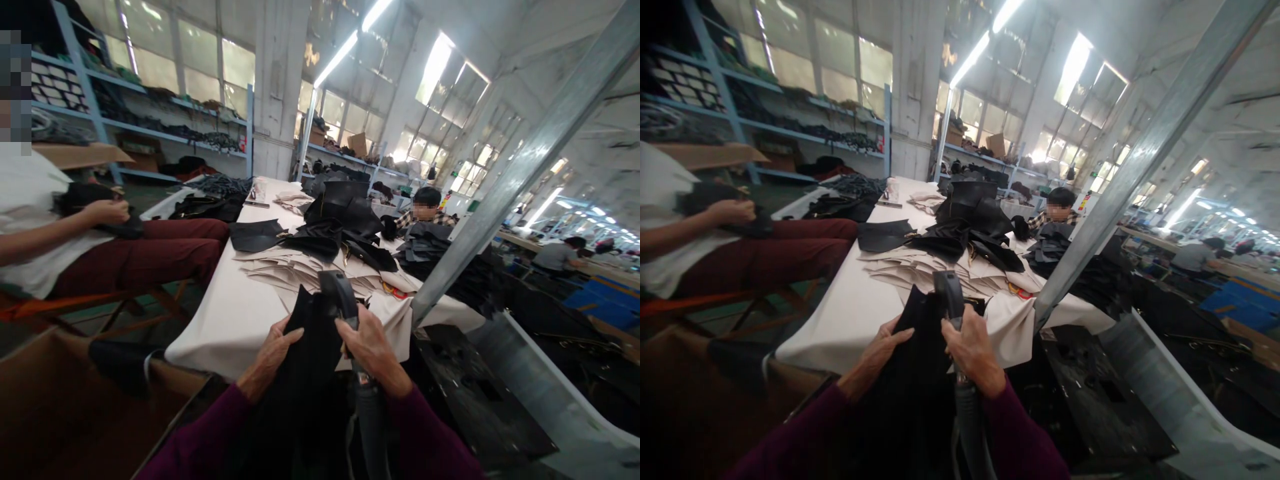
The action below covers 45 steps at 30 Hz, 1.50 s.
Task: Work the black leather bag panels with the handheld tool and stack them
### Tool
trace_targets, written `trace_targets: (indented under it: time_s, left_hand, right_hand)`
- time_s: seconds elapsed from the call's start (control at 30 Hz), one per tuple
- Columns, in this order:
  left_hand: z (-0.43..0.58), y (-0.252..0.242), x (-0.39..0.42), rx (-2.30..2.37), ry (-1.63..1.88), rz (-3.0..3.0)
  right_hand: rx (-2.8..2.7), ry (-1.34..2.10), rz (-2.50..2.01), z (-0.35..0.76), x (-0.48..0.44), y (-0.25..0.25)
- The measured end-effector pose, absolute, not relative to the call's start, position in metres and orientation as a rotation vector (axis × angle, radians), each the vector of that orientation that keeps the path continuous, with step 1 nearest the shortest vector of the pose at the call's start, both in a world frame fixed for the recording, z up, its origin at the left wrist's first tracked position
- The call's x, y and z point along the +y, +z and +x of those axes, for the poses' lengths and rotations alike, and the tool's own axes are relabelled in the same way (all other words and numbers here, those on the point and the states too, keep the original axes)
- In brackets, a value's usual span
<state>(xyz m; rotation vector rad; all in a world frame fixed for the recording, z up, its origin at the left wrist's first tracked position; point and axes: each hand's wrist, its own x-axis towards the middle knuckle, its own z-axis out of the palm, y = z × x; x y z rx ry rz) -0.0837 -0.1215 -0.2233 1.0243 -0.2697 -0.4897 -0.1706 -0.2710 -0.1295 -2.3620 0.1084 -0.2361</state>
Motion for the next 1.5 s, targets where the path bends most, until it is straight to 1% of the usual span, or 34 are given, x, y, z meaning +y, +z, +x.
trace_targets:
  time_s: [0.07,0.17,0.23,0.3,0.37,0.43,0.5,0.53,0.57,0.7,0.73,0.77,0.9,1.07,1.27,1.5]
  left_hand:
    - [-0.074,-0.217,-0.111,-0.21,-0.423,1.056]
    - [-0.042,-0.213,-0.091,-0.141,-0.235,1.161]
    - [-0.016,-0.22,-0.074,-0.089,-0.084,1.31]
    - [0.007,-0.234,-0.058,-0.064,0.018,1.604]
    - [0.022,-0.248,-0.042,-0.112,0.159,1.961]
    - [0.029,-0.254,-0.033,-0.194,0.386,2.201]
    - [0.03,-0.25,-0.035,-0.26,0.588,2.252]
    - [0.03,-0.245,-0.042,-0.291,0.604,2.232]
    - [0.029,-0.239,-0.052,-0.32,0.533,2.194]
    - [0.033,-0.22,-0.118,-0.209,-0.13,1.825]
    - [0.036,-0.219,-0.136,-0.162,-0.195,1.766]
    - [0.04,-0.22,-0.153,-0.114,-0.205,1.732]
    - [0.053,-0.229,-0.196,-0.014,-0.042,1.701]
    - [0.044,-0.235,-0.196,-0.089,0.041,1.54]
    - [0.019,-0.236,-0.169,-0.222,-0.075,1.099]
    - [-0.009,-0.23,-0.144,-0.31,-0.298,0.811]
  right_hand:
    - [0.185,-0.248,-2.312,-0.167,-0.286,-0.122]
    - [0.243,-0.233,-2.264,-0.185,-0.309,-0.117]
    - [0.298,-0.258,-2.233,-0.202,-0.321,-0.12]
    - [0.335,-0.251,-2.216,-0.215,-0.327,-0.127]
    - [0.34,-0.205,-2.209,-0.222,-0.328,-0.136]
    - [0.338,-0.16,-2.204,-0.225,-0.326,-0.144]
    - [0.349,-0.129,-2.19,-0.223,-0.322,-0.15]
    - [0.355,-0.115,-2.18,-0.222,-0.321,-0.153]
    - [0.357,-0.102,-2.168,-0.22,-0.32,-0.156]
    - [0.321,-0.058,-2.111,-0.209,-0.32,-0.163]
    - [0.308,-0.055,-2.099,-0.206,-0.32,-0.165]
    - [0.3,-0.052,-2.091,-0.203,-0.321,-0.166]
    - [0.315,-0.033,-2.104,-0.193,-0.324,-0.164]
    - [0.227,-0.025,-2.091,-0.178,-0.323,-0.158]
    - [0.127,-0.026,-2.127,-0.151,-0.301,-0.15]
    - [0.018,-0.035,-2.186,-0.119,-0.272,-0.139]
